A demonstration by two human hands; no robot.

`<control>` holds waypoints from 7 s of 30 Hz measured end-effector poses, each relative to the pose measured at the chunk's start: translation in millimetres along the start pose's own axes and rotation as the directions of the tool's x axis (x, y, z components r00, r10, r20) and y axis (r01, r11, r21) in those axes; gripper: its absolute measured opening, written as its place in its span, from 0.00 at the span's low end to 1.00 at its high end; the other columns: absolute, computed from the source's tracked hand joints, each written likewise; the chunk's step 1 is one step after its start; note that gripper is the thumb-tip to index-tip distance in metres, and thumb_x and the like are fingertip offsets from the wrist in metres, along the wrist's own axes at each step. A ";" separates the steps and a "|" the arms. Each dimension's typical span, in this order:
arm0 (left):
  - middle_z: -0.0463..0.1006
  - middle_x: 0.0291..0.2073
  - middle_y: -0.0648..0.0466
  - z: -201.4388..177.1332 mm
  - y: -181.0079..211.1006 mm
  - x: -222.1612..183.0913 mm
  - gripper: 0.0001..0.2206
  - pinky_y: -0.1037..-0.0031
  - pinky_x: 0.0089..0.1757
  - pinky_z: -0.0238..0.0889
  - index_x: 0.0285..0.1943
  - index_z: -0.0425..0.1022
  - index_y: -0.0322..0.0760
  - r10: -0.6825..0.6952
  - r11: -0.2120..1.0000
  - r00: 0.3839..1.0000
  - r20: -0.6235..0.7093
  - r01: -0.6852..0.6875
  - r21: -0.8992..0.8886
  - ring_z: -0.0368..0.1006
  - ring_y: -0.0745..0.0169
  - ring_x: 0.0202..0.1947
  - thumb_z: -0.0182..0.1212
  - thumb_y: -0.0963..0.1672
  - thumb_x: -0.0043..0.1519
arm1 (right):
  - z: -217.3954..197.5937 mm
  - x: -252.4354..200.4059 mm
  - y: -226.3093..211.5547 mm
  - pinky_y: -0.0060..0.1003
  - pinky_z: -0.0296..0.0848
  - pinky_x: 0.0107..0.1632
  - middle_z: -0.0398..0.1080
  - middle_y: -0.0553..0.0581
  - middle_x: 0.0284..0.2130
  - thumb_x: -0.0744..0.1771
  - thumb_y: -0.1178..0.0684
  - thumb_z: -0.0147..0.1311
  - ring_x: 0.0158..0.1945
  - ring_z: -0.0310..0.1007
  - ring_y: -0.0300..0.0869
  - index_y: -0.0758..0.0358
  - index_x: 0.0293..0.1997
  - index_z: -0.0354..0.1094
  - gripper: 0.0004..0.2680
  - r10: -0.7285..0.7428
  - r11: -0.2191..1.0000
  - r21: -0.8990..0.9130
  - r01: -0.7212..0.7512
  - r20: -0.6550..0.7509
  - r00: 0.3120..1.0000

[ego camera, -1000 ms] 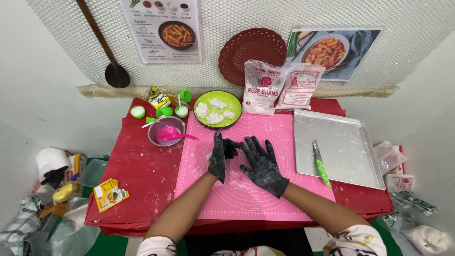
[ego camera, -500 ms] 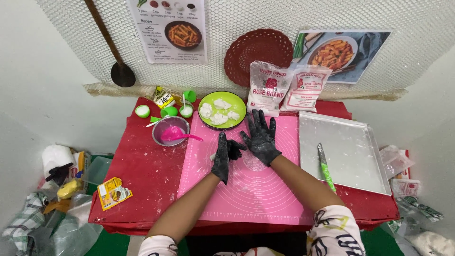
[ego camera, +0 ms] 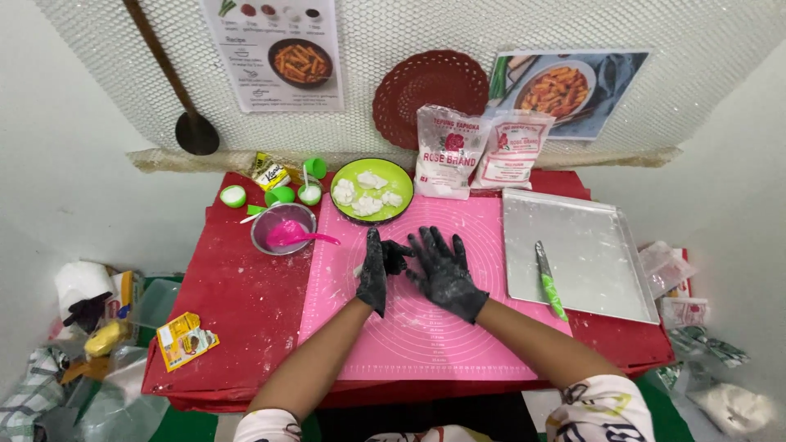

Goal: Shaping small portions of dough into cylindrical pieces and arranging them on a tray.

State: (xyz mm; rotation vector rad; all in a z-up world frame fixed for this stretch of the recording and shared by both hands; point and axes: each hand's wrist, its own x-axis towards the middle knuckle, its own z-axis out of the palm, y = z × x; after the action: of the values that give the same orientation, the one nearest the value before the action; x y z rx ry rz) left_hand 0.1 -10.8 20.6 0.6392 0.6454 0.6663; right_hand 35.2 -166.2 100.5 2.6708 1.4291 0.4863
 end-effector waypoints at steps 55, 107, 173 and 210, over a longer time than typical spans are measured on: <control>0.78 0.16 0.42 -3.5 38.2 -8.1 0.38 0.81 0.19 0.68 0.59 0.80 0.29 -0.025 0.964 0.849 0.528 -0.120 0.238 0.76 0.61 0.14 0.35 0.61 0.64 | -38.4 -88.9 8.9 0.54 0.34 0.71 0.37 0.47 0.77 0.70 0.30 0.33 0.79 0.33 0.42 0.39 0.80 0.34 0.27 -0.136 0.968 0.218 0.122 0.052 0.989; 0.76 0.13 0.43 -1.4 17.8 10.3 0.28 0.81 0.20 0.66 0.50 0.85 0.33 -0.079 0.939 0.889 0.450 -0.085 0.335 0.76 0.59 0.16 0.46 0.57 0.66 | -31.9 -76.3 10.4 0.61 0.33 0.72 0.44 0.55 0.76 0.70 0.33 0.39 0.78 0.38 0.49 0.47 0.80 0.40 0.28 -0.192 0.957 0.191 0.219 -0.154 0.969; 0.82 0.25 0.41 -19.5 7.8 16.8 0.35 0.76 0.22 0.63 0.35 0.84 0.34 -0.029 0.992 0.964 0.265 -0.005 0.126 0.74 0.51 0.20 0.37 0.61 0.66 | 21.4 49.1 12.7 0.54 0.30 0.74 0.35 0.54 0.78 0.70 0.25 0.27 0.79 0.33 0.44 0.37 0.81 0.31 0.28 0.105 0.968 0.220 -0.118 0.072 0.992; 0.82 0.25 0.41 -10.6 23.8 -1.7 0.34 0.79 0.20 0.63 0.33 0.83 0.32 -0.004 0.991 0.961 0.277 -0.033 0.128 0.73 0.55 0.17 0.36 0.59 0.68 | -8.0 87.4 14.7 0.54 0.28 0.76 0.36 0.59 0.78 0.70 0.25 0.27 0.80 0.31 0.48 0.41 0.81 0.31 0.29 0.168 0.932 0.297 -0.208 0.152 0.974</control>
State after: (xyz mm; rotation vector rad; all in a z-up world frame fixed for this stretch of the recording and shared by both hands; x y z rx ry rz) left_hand -16.7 6.0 31.3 0.8435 0.4258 0.5374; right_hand 89.7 -103.4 132.3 3.0416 1.3180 0.1047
